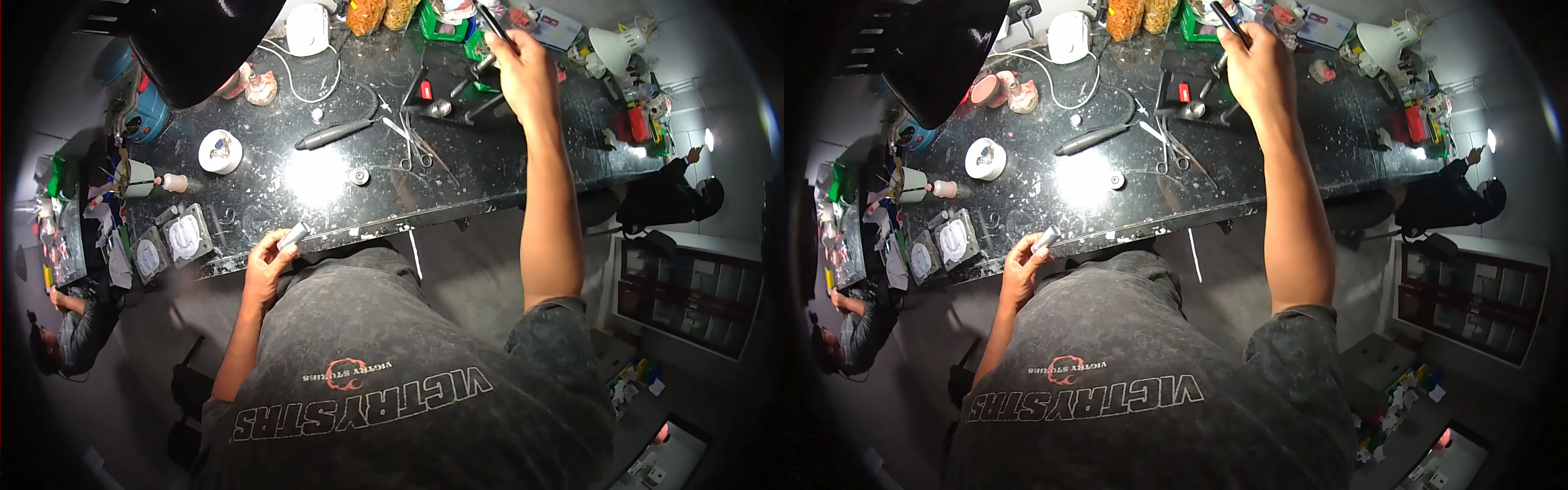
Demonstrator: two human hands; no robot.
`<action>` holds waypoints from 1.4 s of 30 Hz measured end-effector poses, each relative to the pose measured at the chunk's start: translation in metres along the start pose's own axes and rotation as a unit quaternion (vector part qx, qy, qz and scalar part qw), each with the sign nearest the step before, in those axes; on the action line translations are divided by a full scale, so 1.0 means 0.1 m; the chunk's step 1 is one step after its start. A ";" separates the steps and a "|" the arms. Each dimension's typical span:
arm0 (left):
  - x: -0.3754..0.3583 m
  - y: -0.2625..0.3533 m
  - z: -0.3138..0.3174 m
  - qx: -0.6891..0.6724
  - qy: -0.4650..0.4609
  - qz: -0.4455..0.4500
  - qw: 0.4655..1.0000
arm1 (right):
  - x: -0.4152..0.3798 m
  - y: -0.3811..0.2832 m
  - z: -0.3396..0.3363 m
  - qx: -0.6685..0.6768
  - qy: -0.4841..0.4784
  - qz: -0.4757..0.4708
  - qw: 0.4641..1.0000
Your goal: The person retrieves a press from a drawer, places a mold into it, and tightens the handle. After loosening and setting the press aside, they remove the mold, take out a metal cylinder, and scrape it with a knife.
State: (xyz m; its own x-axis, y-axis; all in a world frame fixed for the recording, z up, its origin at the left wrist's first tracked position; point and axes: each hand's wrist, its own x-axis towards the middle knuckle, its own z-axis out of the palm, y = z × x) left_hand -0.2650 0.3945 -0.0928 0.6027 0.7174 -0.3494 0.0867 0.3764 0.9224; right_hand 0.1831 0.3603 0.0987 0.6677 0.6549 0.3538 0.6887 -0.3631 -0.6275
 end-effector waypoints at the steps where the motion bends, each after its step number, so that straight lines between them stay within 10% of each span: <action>1: -0.02 -0.01 -0.01 0.008 0.009 0.001 1.000 | 0.14 0.04 0.10 -0.003 0.012 -0.018 1.000; 25: -0.14 -0.09 0.39 0.037 0.181 0.007 0.983 | 1.09 -0.11 0.91 -0.068 -0.130 -0.016 0.989; 31: -0.09 0.29 0.52 0.152 0.208 0.157 0.953 | 1.27 0.22 1.17 -0.192 -0.090 -0.090 0.973; 42: -0.01 0.86 0.71 -0.039 0.190 0.187 0.963 | 1.39 0.37 1.09 -0.155 -0.082 -0.091 0.980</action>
State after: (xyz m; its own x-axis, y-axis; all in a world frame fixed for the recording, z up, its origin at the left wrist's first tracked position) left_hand -0.2018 0.3852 -0.0015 0.2443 0.9687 -0.0440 -0.1487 0.0823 0.9854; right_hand 0.2709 0.5103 0.0492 0.4897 0.8158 0.3077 0.8614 -0.3980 -0.3157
